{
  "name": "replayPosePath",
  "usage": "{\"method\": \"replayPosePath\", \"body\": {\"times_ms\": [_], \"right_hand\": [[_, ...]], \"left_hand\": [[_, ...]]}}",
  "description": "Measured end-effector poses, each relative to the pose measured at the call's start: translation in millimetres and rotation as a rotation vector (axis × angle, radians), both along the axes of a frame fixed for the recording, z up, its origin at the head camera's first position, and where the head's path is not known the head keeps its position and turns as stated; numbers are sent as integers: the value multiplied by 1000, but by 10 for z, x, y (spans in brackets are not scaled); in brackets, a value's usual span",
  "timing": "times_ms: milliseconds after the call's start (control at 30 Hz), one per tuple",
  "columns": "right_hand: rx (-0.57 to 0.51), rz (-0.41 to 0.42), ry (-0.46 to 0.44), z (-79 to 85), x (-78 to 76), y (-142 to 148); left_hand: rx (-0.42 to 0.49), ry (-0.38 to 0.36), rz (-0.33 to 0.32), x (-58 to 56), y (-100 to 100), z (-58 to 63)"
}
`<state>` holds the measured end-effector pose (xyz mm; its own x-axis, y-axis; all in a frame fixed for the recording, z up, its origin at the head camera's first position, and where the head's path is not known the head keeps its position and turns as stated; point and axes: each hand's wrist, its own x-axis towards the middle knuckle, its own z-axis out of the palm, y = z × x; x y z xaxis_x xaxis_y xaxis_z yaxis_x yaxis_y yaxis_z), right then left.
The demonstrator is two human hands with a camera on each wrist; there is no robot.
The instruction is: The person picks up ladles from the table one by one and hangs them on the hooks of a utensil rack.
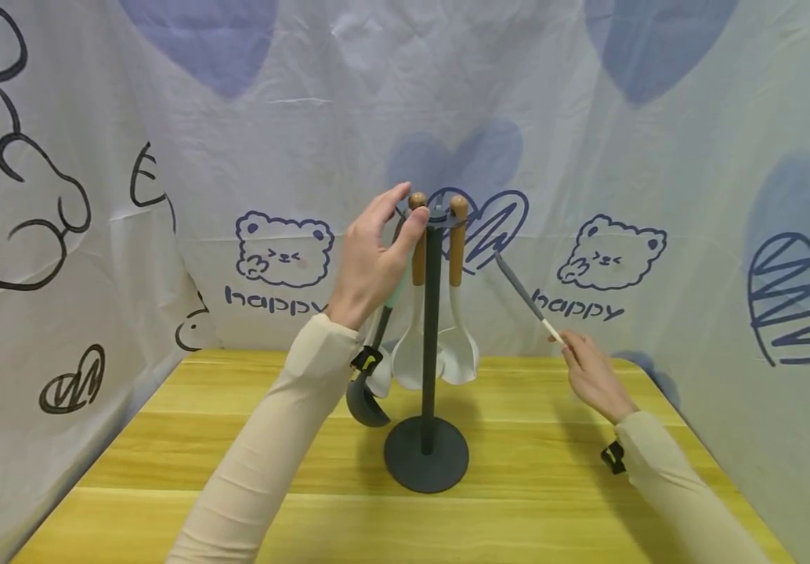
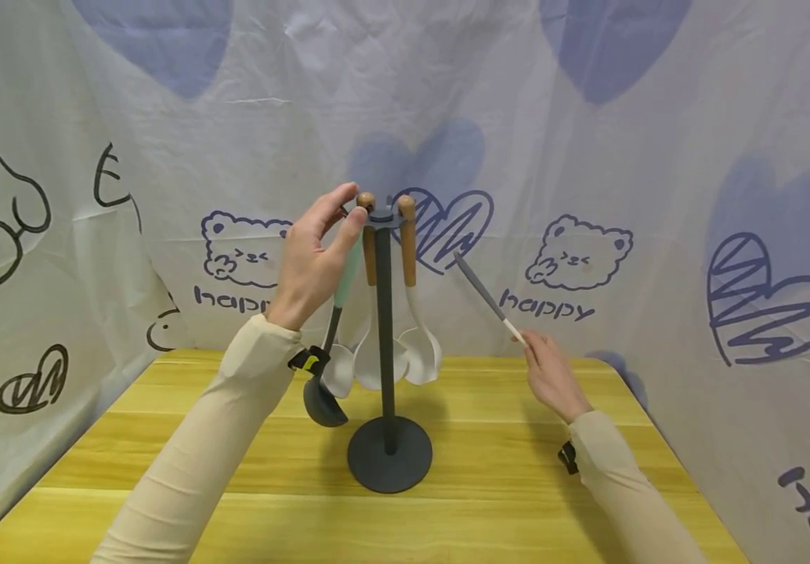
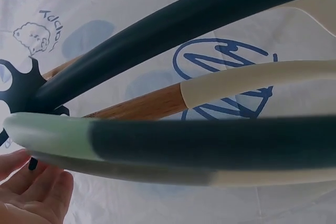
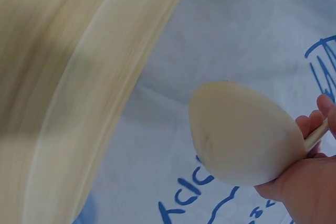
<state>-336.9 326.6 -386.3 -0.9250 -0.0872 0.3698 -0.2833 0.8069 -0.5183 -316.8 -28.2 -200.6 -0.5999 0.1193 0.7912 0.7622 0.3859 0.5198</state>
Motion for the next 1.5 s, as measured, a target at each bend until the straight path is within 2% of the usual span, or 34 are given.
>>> {"method": "replayPosePath", "body": {"times_ms": [533, 1167, 1500], "right_hand": [[-117, 73, 106, 167, 144, -267], [-200, 205, 230, 347, 329, -552], [-203, 212, 291, 394, 385, -614]], "left_hand": [[15, 50, -4, -21, 110, -12], [23, 38, -15, -30, 107, 2], [21, 33, -11, -25, 103, 5]]}}
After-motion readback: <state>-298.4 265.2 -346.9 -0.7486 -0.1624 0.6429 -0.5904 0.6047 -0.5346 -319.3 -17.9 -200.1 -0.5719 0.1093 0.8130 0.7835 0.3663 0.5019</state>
